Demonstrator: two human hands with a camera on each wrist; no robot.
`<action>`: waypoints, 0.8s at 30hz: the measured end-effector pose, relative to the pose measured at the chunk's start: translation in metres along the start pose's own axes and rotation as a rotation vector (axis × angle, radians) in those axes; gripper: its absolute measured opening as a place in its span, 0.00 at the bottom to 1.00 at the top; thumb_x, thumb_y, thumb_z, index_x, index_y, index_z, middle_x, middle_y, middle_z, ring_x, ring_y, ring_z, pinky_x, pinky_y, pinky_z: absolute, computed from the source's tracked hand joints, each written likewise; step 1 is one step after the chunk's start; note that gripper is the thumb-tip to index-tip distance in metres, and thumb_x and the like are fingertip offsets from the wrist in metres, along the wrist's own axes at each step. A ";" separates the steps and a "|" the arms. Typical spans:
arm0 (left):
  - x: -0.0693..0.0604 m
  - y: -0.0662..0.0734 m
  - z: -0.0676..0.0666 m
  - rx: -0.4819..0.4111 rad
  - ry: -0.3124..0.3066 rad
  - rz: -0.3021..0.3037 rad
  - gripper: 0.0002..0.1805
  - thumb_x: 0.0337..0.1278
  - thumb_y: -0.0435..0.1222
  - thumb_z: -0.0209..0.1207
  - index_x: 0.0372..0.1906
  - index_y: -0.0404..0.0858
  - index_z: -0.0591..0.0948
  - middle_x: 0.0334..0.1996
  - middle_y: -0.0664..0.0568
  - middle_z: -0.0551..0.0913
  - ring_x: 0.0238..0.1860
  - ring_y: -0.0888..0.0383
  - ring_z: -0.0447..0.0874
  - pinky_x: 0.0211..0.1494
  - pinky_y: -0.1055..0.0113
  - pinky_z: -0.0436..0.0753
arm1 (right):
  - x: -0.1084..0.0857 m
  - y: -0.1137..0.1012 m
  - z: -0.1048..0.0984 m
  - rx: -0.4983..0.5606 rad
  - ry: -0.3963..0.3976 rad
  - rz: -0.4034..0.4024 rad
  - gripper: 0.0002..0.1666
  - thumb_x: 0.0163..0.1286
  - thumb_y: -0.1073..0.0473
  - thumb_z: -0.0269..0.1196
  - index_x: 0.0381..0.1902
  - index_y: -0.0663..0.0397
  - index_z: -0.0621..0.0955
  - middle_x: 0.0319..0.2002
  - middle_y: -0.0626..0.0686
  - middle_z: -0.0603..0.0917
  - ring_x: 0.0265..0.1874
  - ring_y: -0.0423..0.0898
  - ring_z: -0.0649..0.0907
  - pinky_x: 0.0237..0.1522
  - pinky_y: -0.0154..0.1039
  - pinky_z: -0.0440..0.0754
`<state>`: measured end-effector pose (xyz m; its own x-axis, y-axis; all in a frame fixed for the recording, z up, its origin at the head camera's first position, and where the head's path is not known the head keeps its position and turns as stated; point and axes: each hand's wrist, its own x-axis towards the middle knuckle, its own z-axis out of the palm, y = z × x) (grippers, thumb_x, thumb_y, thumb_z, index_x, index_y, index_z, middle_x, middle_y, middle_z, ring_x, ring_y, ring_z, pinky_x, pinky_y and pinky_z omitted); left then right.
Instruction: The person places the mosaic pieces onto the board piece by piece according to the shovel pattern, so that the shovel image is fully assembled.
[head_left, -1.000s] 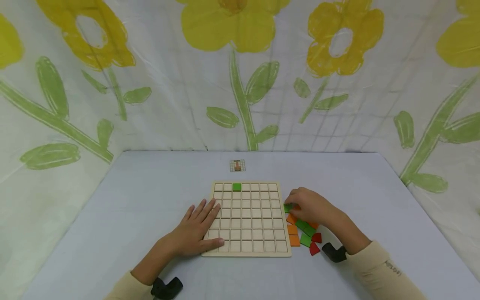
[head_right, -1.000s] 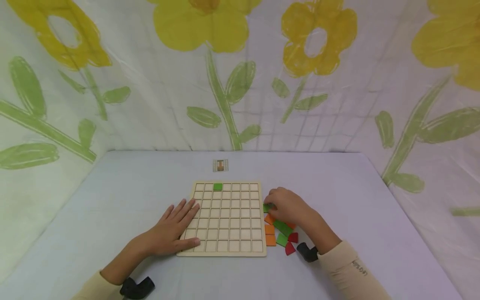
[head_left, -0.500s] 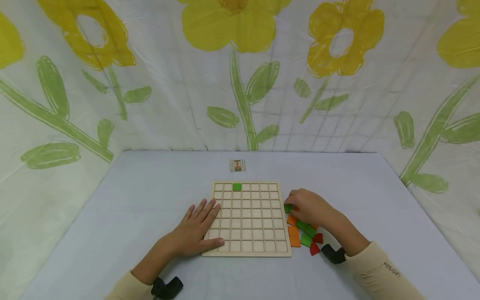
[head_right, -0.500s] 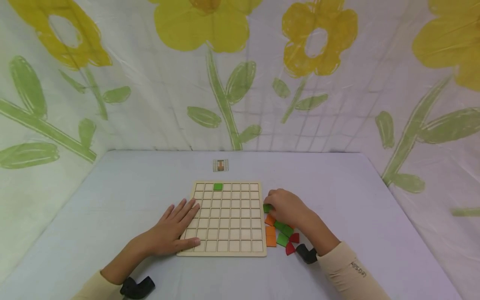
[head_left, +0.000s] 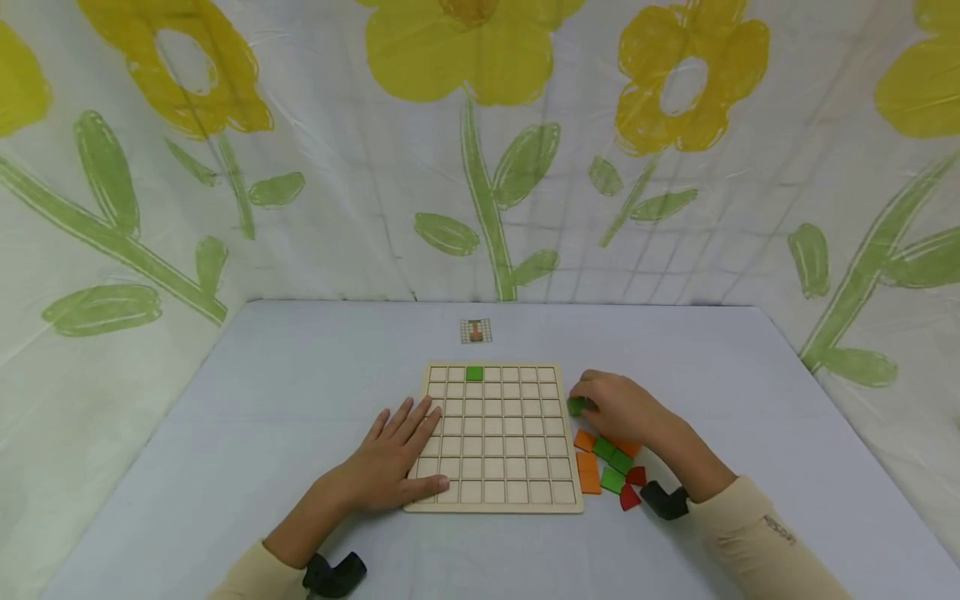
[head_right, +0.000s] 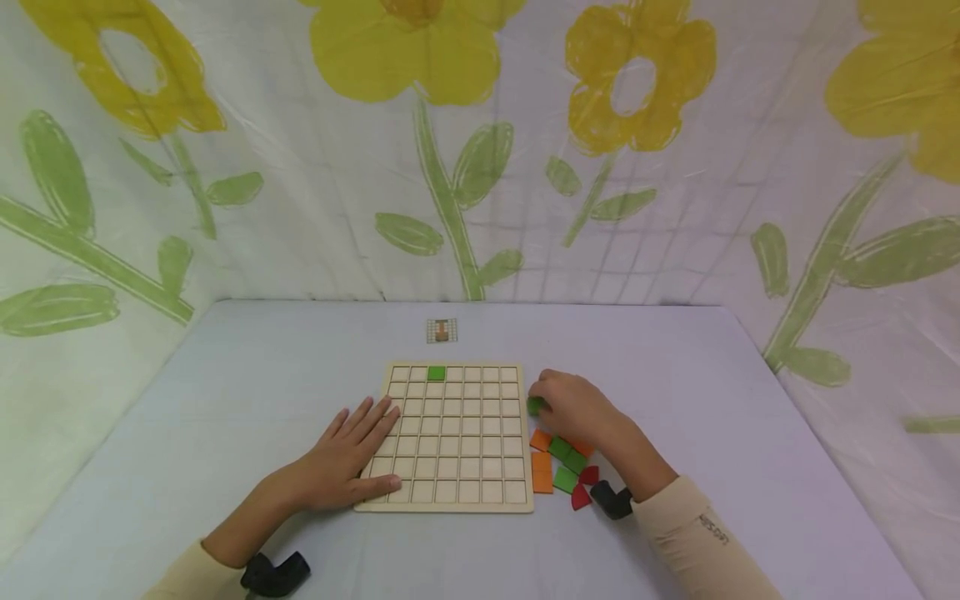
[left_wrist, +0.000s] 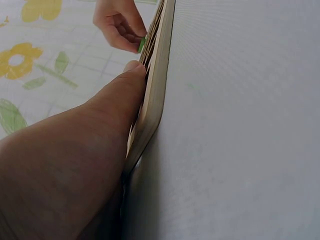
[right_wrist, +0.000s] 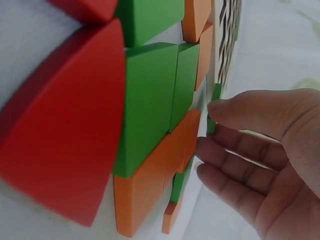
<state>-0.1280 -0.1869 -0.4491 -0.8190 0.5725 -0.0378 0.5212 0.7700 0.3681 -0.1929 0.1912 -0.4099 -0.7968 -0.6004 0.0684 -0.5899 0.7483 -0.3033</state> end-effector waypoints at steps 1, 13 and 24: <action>0.000 0.000 0.000 0.003 -0.001 0.000 0.54 0.64 0.68 0.49 0.81 0.38 0.48 0.81 0.44 0.42 0.79 0.41 0.34 0.74 0.37 0.39 | 0.001 0.000 0.000 0.002 0.003 0.000 0.12 0.60 0.72 0.68 0.43 0.60 0.88 0.37 0.49 0.83 0.33 0.41 0.79 0.38 0.37 0.82; 0.000 0.002 -0.005 -0.001 -0.024 -0.003 0.53 0.66 0.67 0.50 0.81 0.38 0.48 0.80 0.43 0.42 0.79 0.40 0.34 0.73 0.37 0.39 | 0.015 -0.002 0.002 -0.028 0.019 -0.030 0.12 0.62 0.69 0.70 0.45 0.61 0.87 0.38 0.50 0.83 0.34 0.42 0.80 0.38 0.37 0.82; 0.000 0.004 -0.006 0.004 -0.018 -0.002 0.53 0.65 0.67 0.50 0.81 0.37 0.48 0.80 0.42 0.42 0.79 0.39 0.34 0.73 0.36 0.39 | 0.032 -0.010 0.004 -0.009 0.008 -0.038 0.13 0.63 0.68 0.70 0.46 0.60 0.87 0.39 0.50 0.83 0.36 0.43 0.81 0.40 0.39 0.82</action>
<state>-0.1270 -0.1857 -0.4422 -0.8156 0.5759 -0.0550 0.5206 0.7721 0.3645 -0.2120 0.1637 -0.4091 -0.7750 -0.6259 0.0871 -0.6206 0.7278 -0.2918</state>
